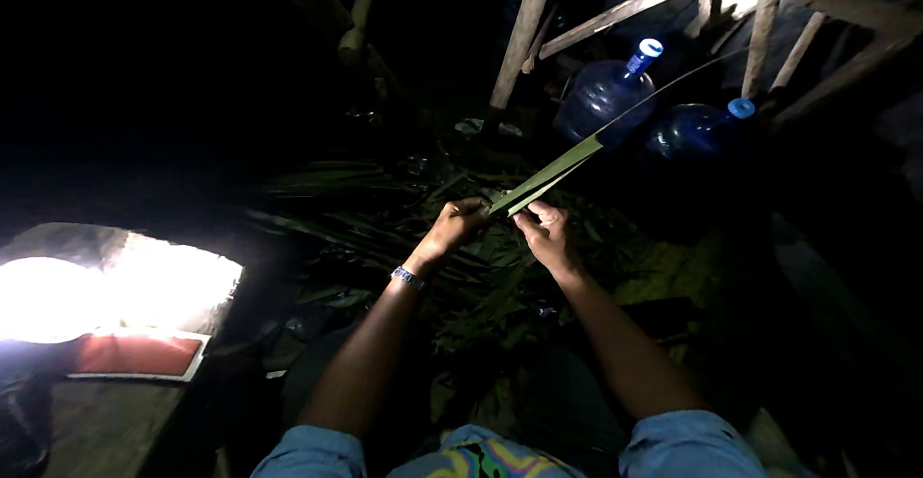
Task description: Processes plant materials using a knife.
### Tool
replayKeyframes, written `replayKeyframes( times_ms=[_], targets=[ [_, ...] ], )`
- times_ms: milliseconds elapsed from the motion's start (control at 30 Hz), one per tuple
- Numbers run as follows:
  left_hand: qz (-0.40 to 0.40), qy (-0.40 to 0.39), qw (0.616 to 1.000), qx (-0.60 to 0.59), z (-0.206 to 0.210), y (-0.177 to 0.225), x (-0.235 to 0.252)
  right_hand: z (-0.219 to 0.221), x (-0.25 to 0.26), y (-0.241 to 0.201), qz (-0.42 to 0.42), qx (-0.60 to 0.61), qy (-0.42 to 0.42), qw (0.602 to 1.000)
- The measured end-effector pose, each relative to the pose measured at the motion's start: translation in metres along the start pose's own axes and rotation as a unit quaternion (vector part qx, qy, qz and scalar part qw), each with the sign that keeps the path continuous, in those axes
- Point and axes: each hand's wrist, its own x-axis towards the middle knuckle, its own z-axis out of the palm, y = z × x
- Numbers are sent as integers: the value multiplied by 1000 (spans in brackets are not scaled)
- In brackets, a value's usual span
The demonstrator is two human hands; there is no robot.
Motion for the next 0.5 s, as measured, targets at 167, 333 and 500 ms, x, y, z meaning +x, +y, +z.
replayKeyframes(
  times_ms=[167, 333, 500],
  targets=[
    [-16, -12, 1000, -3, -3, 9, -4, -2, 5, 9, -50, -13, 43, 998],
    [-27, -18, 999, 15, -6, 11, -6, -13, 9, 6, 39, 83, 48, 995],
    [-42, -20, 998, 46, -9, 7, -6, -39, 22, 4, 152, 215, 136, 955]
  ],
)
